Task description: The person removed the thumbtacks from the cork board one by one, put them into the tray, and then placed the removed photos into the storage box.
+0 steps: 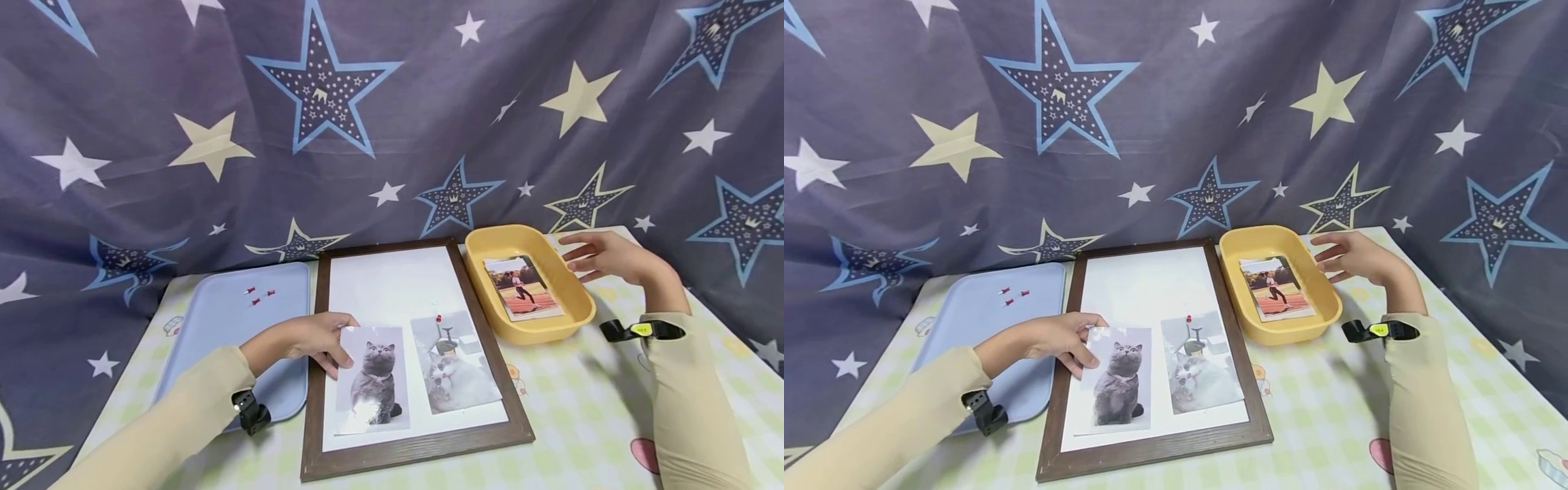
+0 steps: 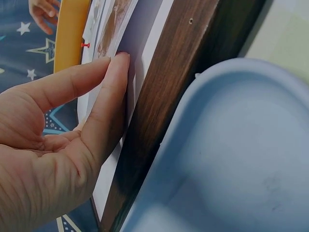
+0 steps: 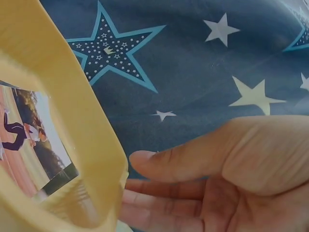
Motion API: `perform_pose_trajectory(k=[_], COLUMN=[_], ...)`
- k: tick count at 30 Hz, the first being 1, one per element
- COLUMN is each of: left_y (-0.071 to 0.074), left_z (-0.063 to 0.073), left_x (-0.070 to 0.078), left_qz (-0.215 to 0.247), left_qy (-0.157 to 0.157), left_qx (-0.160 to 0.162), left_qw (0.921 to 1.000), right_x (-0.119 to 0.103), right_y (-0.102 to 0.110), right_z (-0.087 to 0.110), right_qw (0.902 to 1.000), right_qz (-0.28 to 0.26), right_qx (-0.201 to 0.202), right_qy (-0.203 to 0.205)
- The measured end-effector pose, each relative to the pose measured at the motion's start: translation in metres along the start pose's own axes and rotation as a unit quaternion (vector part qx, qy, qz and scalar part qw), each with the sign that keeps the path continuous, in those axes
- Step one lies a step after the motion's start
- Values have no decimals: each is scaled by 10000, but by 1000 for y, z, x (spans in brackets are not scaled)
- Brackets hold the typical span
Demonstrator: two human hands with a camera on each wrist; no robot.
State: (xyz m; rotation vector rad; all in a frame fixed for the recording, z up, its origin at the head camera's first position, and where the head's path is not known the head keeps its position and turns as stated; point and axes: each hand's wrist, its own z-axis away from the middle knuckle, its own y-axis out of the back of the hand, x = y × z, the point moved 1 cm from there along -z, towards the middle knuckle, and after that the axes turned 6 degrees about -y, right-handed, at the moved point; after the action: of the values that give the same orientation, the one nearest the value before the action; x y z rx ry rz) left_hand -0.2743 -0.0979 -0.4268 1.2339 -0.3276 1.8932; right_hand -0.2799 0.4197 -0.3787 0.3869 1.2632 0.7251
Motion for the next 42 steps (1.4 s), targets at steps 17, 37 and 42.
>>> perform_pose_trajectory(k=[17, 37, 42], left_y=[18, 25, 23], left_z=[4, -17, -24], left_x=[6, 50, 68], left_qz=[410, 536, 563], left_qy=[-480, -215, -154], left_qx=[57, 440, 454], left_qw=[9980, 9974, 9973], right_x=[9, 11, 11], right_y=[3, 2, 1], right_z=[-8, -7, -7], right_qw=[9989, 9991, 9991], right_qz=[-291, -124, -84], right_qx=[-333, -358, -355], right_qy=[-147, -202, -198])
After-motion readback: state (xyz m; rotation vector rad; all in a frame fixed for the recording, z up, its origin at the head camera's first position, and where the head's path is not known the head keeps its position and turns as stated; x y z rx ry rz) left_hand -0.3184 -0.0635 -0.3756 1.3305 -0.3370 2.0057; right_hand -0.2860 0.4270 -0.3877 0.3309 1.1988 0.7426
